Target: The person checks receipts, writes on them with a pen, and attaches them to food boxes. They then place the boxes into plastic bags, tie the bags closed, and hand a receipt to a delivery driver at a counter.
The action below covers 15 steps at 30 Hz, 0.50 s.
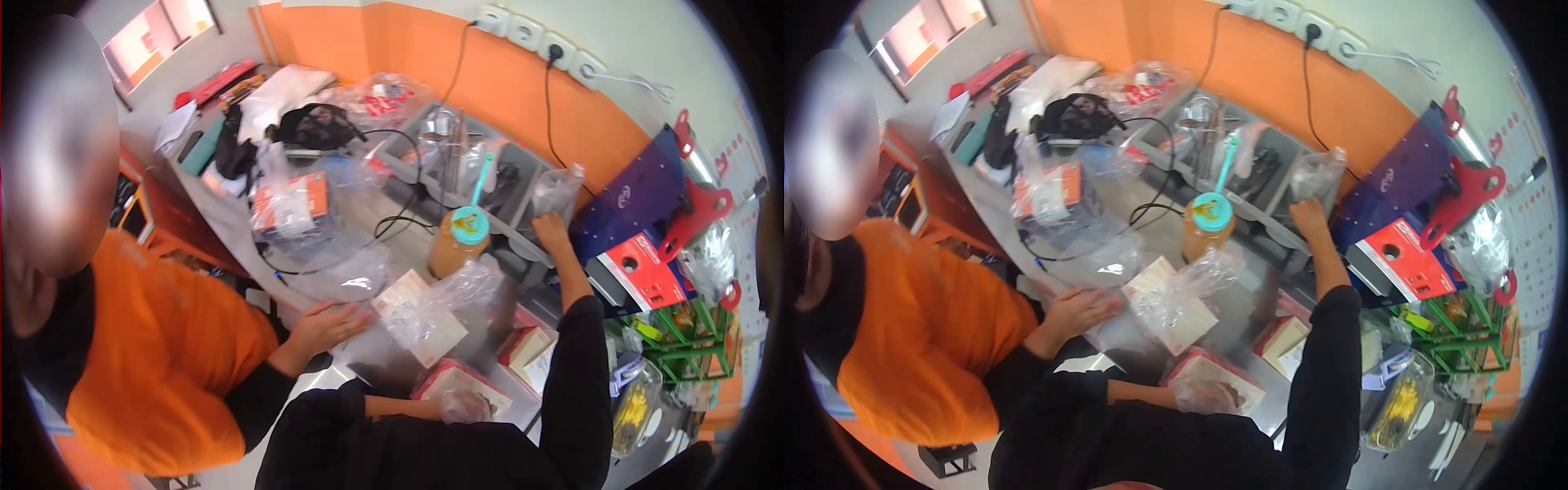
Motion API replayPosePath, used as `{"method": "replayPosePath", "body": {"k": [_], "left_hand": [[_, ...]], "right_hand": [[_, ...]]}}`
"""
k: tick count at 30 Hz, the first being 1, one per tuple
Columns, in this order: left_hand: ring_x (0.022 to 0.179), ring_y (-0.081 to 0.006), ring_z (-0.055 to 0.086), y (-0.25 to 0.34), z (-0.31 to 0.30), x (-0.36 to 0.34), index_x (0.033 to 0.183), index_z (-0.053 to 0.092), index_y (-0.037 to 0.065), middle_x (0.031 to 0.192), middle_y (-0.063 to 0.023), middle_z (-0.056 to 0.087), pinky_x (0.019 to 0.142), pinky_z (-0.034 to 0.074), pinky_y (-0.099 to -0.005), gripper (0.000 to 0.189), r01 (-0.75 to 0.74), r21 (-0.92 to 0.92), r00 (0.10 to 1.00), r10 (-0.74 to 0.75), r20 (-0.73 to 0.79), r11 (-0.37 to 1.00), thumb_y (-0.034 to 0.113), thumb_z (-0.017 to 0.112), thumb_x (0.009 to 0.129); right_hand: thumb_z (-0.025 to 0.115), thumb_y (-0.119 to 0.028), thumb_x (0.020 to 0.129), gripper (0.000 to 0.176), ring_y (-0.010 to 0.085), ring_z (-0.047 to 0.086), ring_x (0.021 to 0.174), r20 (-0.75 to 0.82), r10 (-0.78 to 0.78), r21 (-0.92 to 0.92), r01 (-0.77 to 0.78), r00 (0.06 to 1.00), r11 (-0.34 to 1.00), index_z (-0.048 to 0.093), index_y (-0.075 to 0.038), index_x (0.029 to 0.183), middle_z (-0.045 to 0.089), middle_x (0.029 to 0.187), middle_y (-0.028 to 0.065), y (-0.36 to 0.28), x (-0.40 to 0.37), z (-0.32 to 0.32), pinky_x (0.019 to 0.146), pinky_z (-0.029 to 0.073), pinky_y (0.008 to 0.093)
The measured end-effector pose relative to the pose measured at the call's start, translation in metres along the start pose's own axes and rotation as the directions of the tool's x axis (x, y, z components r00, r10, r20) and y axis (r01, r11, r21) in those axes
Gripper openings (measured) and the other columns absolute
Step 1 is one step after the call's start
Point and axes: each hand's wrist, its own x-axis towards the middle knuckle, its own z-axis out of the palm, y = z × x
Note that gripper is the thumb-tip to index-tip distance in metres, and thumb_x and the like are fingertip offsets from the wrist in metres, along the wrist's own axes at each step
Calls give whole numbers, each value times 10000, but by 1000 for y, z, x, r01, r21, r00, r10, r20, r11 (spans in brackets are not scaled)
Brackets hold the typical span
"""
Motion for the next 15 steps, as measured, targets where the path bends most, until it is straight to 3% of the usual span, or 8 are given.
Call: {"method": "replayPosePath", "body": {"k": [2,5,6,7,10,11,14,15], "left_hand": [[1022,-221,511,-7,13,-39,1243,473,60,1141,-80,522,883,388,-346,429,-143,-97,990,140,-36,985,323,524,908],[1050,-220,488,-9,7,-58,1287,446,61,1173,-83,506,923,360,-353,456,-283,-53,956,276,-99,958,346,503,936],[1060,-220,481,-4,-1,-54,1302,437,61,1184,-84,500,936,351,-355,465,-295,24,954,296,-54,955,354,496,946],[1158,-210,404,9,-19,-47,1336,414,61,1223,-71,455,998,270,-369,512,-334,323,942,297,157,886,348,490,919],[1141,-228,422,19,-44,-26,1320,425,55,1185,-84,469,976,302,-380,556,-83,-221,900,168,401,972,377,512,875],[1094,-235,460,23,-49,-22,1238,477,45,1142,-96,495,939,344,-379,478,-135,-96,897,163,412,986,277,569,830],[973,-233,512,27,-50,-12,1085,544,32,1025,-95,538,863,400,-358,297,-297,-412,918,376,125,861,131,601,810],[921,-202,523,27,-52,-7,1056,538,46,986,-80,531,815,419,-323,233,-251,-561,917,379,123,789,102,577,832]], "right_hand": [[529,-99,813,135,272,670,752,-75,-11,8,12,997,1000,660,-115,845,657,717,110,1,-4,-10,770,470,402],[514,-83,821,147,300,665,742,-104,-22,40,26,994,999,633,-107,904,654,717,131,3,-4,-23,745,474,418],[508,-80,825,155,313,665,748,-89,-28,54,33,996,998,627,-103,923,656,727,140,4,-7,-24,744,480,432],[511,-77,823,152,323,664,766,-91,18,102,-9,996,995,629,-94,918,659,743,151,3,-8,-25,750,483,447],[545,-87,806,171,322,666,841,23,183,223,-184,983,957,655,-99,935,678,820,169,5,-11,-4,785,490,472],[573,-101,794,201,301,669,880,121,235,257,-259,964,931,678,-122,964,689,867,164,6,-13,7,808,490,469],[587,-118,771,204,310,661,919,204,181,397,-250,962,883,713,-136,930,693,915,161,1,-19,11,830,470,449],[589,-118,769,195,311,659,926,254,158,392,-251,954,885,720,-143,911,694,913,156,-1,-17,0,837,462,445]]}}
